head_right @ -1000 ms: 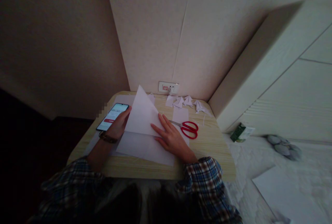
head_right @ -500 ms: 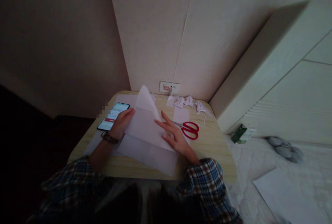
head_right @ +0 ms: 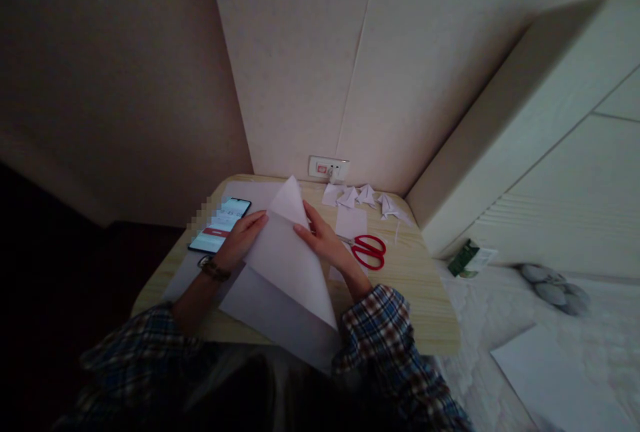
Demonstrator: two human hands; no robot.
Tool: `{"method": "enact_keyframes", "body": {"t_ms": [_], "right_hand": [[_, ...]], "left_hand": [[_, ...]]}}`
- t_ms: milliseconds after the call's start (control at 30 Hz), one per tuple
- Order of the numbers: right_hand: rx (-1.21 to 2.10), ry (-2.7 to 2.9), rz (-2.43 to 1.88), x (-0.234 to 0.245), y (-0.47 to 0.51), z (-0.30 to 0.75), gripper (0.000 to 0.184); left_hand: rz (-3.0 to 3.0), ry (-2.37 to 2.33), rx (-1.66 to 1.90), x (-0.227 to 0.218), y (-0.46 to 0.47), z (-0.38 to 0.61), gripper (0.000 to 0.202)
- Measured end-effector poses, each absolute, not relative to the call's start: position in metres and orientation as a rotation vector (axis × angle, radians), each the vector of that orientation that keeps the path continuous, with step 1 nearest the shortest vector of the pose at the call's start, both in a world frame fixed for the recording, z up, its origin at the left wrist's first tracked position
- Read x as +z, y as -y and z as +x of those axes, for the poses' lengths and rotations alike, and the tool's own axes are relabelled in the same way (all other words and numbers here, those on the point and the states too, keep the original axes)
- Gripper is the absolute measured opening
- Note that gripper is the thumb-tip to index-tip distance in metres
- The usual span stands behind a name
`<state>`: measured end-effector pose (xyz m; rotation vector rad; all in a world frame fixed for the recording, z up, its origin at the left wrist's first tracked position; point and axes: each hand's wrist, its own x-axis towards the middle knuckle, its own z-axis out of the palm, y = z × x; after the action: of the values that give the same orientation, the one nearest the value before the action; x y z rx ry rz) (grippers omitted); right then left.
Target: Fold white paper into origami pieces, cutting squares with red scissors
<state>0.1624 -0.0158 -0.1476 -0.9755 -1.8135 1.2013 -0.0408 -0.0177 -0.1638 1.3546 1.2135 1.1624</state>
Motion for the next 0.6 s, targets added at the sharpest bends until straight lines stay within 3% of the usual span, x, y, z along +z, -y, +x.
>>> {"method": "enact_keyframes", "body": {"t_ms": [333,600], "right_hand": [[1.258,1.675,-1.065,-0.154,0.024,0.161,0.052],[1.304,1.57,-1.126,-0.165,0.021,0.16,0.05]], "left_hand": [[1.329,-1.187,1.235,-0.164,0.018,-0.039,0.032],[1.313,-1.218,1.133,-0.166,0.019,-0.038,0.027]]}}
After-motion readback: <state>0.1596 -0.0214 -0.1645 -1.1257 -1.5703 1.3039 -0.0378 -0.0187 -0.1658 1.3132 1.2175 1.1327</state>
